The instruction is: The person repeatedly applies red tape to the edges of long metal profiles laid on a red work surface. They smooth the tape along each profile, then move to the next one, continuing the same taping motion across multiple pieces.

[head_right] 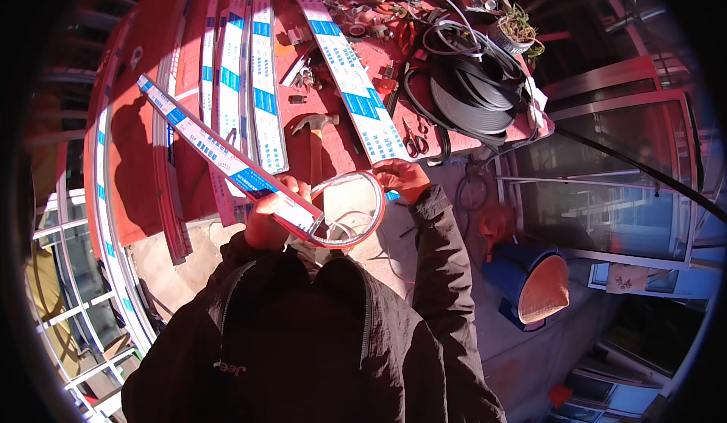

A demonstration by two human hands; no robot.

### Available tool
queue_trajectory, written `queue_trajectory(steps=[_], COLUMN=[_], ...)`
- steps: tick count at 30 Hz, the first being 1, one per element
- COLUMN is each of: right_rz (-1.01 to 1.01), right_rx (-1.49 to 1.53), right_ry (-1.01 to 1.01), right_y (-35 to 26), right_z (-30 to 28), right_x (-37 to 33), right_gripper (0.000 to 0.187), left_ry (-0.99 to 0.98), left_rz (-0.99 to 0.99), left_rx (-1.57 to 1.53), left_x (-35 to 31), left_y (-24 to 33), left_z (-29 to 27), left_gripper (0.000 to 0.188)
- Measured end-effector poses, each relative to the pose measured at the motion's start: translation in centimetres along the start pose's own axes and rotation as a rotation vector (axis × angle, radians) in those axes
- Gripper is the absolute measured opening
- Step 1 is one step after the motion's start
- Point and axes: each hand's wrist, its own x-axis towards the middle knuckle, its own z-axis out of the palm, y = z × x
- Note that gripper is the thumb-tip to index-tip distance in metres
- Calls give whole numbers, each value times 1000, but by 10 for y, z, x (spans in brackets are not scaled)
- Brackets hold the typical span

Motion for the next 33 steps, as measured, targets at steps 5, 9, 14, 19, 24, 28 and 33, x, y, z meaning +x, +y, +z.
queue_trajectory(steps=[5, 9, 14, 19, 24, 28, 33], right_rz=[227, 341, 213, -129, -174, -152, -212], right_rx=[-1311, -1365, -1169, 347, 434, 318, 209], right_ry=[772, 739, 710, 198, -88, -107, -50], right_y=[32, 37, 27, -25, -13, -21, -39], right_z=[-62, -70, -81, 68, 141, 142, 138], right_x=[57, 70, 67, 6, -7, -8, -13], right_gripper=[34, 47, 45, 31, 38, 39, 38], left_ry=[332, 384, 564, 712, 619, 568, 568], left_rz=[-12, 151, 239, 369, 364, 323, 337], left_rx=[-37, -15, -29, -35, 50, 170, 241], left_x=[11, 32, 51, 65, 75, 75, 72], left_y=[37, 44, 46, 39, 29, 21, 9], left_z=[1, -20, -28, -34, -27, -17, 3], left_gripper=[33, 31, 28, 25, 26, 28, 29])
